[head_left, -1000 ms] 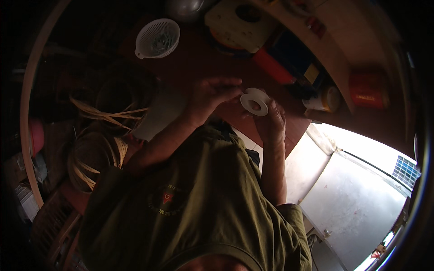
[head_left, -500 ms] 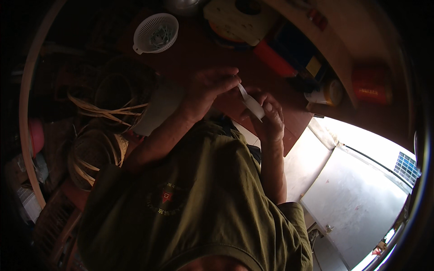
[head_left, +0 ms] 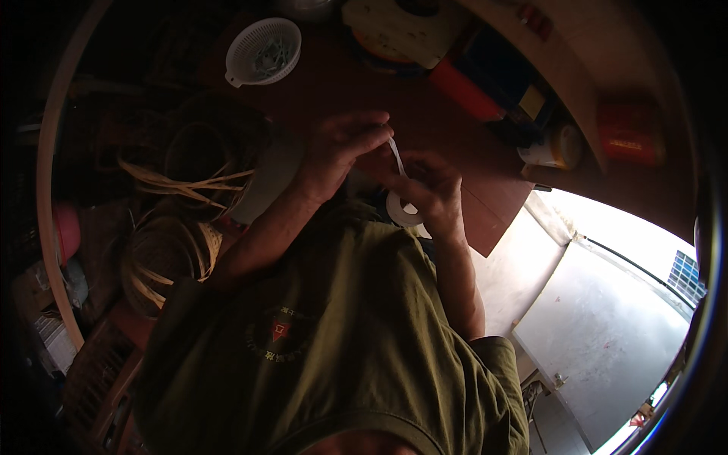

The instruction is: The person sits on a stool and disassembles a small black circular object, then walks into a workshop to gather small metal parts and tape. They handle the parts and tape, preparing them for assembly.

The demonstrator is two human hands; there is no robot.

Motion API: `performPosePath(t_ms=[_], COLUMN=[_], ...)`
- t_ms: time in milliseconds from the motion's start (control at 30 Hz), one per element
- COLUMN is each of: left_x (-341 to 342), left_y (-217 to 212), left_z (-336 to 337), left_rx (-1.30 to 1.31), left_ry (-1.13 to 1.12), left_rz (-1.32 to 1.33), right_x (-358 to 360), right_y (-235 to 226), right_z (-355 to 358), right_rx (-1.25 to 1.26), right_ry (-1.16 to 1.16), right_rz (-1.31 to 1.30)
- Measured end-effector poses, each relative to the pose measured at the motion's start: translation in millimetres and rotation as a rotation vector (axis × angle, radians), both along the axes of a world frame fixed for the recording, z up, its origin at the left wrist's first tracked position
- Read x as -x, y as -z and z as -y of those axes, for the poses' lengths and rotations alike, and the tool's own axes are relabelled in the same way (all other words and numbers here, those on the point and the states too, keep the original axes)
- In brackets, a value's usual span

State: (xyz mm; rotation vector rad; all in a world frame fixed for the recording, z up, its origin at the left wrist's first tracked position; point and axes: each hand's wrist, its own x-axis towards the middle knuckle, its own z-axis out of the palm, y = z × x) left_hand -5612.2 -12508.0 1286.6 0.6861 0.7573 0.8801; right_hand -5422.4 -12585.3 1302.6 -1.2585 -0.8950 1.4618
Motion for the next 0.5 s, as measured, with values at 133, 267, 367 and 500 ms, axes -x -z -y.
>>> performPosePath(t_ms=[133, 267, 367, 500], left_x=[6, 11, 13, 18], left_y=[3, 2, 8, 19], left_z=[-2, -4, -6, -8], left_rx=[-0.029, -0.07, -0.06, -0.061], left_ry=[0.029, 0.056, 0.045, 0.007], left_rz=[-0.027, -0.035, -0.012, 0.046], right_x=[-4, 0, 2, 2], right_y=[7, 6, 0, 4], right_z=[0, 3, 5, 3], right_rx=[0.079, 0.159, 0.234, 0.172], right_ry=[-0.084, -0.053, -0.008, -0.027], right_rz=[-0.065, -0.215, -0.237, -0.248])
